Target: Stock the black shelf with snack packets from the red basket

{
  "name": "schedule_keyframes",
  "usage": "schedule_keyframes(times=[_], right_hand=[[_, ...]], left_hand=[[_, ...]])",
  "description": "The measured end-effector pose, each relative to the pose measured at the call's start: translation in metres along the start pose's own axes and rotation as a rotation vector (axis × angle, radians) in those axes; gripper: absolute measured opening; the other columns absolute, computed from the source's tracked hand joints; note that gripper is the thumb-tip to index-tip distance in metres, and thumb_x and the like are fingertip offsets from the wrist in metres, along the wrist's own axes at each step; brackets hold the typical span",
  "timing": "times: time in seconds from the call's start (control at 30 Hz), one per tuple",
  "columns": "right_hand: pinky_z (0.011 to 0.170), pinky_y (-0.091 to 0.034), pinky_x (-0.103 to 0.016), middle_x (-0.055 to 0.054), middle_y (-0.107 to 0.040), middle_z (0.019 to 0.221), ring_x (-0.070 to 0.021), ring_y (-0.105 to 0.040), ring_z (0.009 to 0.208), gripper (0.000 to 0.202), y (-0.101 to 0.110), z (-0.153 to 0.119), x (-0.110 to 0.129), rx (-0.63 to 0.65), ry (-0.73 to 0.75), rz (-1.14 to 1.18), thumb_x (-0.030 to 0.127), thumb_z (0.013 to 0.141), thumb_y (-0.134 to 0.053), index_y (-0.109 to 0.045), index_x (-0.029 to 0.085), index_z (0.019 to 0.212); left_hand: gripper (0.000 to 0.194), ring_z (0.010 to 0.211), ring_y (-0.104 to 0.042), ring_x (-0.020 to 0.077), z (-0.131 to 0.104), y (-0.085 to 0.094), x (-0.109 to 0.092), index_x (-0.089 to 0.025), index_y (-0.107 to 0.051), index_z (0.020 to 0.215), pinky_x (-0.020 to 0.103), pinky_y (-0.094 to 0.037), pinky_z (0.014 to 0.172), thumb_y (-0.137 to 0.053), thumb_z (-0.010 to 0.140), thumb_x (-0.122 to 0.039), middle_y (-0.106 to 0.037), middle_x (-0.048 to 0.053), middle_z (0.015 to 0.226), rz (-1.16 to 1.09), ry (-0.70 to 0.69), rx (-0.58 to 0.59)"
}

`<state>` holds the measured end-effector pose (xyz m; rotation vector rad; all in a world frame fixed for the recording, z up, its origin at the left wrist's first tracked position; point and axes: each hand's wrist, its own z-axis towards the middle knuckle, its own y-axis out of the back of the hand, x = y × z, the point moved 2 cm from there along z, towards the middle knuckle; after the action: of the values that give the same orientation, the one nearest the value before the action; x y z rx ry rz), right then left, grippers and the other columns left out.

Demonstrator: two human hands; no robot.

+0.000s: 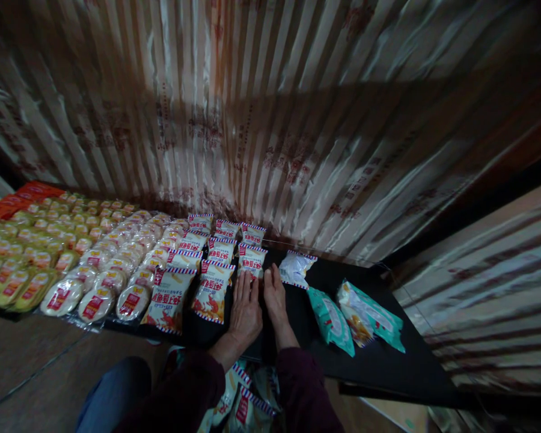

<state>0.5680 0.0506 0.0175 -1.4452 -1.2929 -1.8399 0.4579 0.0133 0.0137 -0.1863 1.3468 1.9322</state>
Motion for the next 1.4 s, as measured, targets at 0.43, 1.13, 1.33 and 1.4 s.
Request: schedule_keyframes(times=[0.43,1.13,1.33,1.4], right_hand=[[0.105,-0.036,-0.04,-0.014,-0.059,0.127,-0.0231,-0.052,0.119,0.043,0.0,-0.088,-0.016,-0.068,0.119,-0.054,0.031,0.079,-0.043,-0.064,0.013,0.112],[0.1,-0.041,-0.04,-0.012,-0.066,0.113,-0.0217,-0.058,0.107,0.038,-0.012,-0.222,-0.028,-0.03,0.138,0.032,0.03,0.078,-0.044,-0.066,0.016,0.106],[0.102,-0.038,-0.04,-0.013,-0.063,0.122,-0.0237,-0.056,0.114,0.046,-0.036,-0.274,-0.036,0.107,-0.1,0.129,0.046,0.084,-0.044,-0.063,0.017,0.114],[0.104,-0.037,-0.037,-0.012,-0.061,0.126,-0.0227,-0.053,0.119,0.05,-0.037,-0.284,-0.035,0.111,-0.148,0.18,0.051,0.085,-0.044,-0.06,0.018,0.118]], left_hand=[[0.05,0.143,-0.018,0.0296,-0.062,0.02,-0.003,-0.006,-0.048,0.129,0.052,-0.03,0.112,-0.041,0.08,-0.008,-0.032,0.021,0.149,-0.035,0.063,0.156],[0.043,0.134,-0.039,0.0188,-0.139,0.082,0.02,-0.015,-0.059,0.117,0.041,-0.037,0.112,-0.036,0.082,-0.008,-0.053,0.01,0.135,-0.159,-0.037,0.305],[0.048,0.141,-0.023,0.0274,-0.231,0.076,0.048,-0.011,-0.038,0.137,0.053,-0.033,0.111,-0.037,0.091,-0.024,-0.034,0.017,0.149,0.025,0.18,0.042],[0.053,0.141,-0.024,0.0253,-0.252,0.073,0.049,-0.012,-0.031,0.141,0.05,-0.034,0.111,-0.035,0.089,-0.02,-0.034,0.016,0.149,0.025,0.127,0.082]])
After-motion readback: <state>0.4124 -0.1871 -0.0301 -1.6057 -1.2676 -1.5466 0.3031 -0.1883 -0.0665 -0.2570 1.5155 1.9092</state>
